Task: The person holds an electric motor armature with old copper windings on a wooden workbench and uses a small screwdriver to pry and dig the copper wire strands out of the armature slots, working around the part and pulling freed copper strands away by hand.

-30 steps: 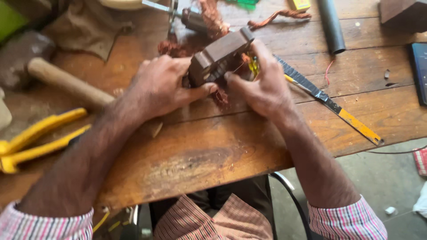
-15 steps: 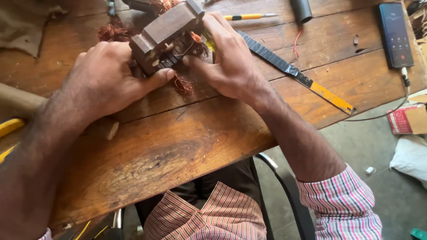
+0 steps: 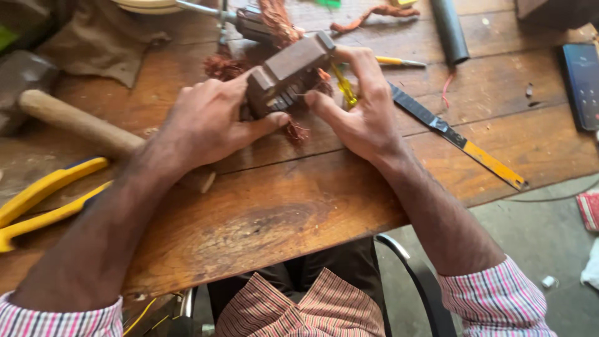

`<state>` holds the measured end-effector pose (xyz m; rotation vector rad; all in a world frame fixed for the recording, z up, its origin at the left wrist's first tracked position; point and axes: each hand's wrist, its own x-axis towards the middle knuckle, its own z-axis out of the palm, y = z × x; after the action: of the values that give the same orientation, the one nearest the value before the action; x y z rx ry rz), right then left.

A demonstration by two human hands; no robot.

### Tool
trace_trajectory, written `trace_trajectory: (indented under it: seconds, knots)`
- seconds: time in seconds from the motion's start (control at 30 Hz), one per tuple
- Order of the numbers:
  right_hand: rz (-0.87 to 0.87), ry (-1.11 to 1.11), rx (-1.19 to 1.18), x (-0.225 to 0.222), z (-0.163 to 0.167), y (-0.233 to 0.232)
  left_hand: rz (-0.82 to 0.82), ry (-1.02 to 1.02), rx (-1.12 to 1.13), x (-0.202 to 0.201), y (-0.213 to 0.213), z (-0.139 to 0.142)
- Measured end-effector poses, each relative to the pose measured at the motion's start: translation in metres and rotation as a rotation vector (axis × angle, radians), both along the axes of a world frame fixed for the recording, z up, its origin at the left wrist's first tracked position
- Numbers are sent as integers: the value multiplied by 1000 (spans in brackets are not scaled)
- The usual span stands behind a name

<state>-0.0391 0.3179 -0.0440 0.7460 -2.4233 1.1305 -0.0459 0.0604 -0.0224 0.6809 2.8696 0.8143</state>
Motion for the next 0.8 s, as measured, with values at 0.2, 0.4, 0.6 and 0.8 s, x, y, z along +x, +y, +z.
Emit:
trace_trajectory:
  seconds: [0.2,0.4,0.6,0.8]
  knots:
    - [-71,-204,-227,4,-2,-9,-36,-27,-6,-3,-4,1]
    - [-98,-163,-199,5,-3,-14,-70,-21,-17,-5,-6,2]
    - [-68,244,90,-3,-7,-14,-153,-71,-15,-17,-6,0]
    - [-61,15,-10,-5,-10,-15,-163,-54,-78,-21,-6,-2]
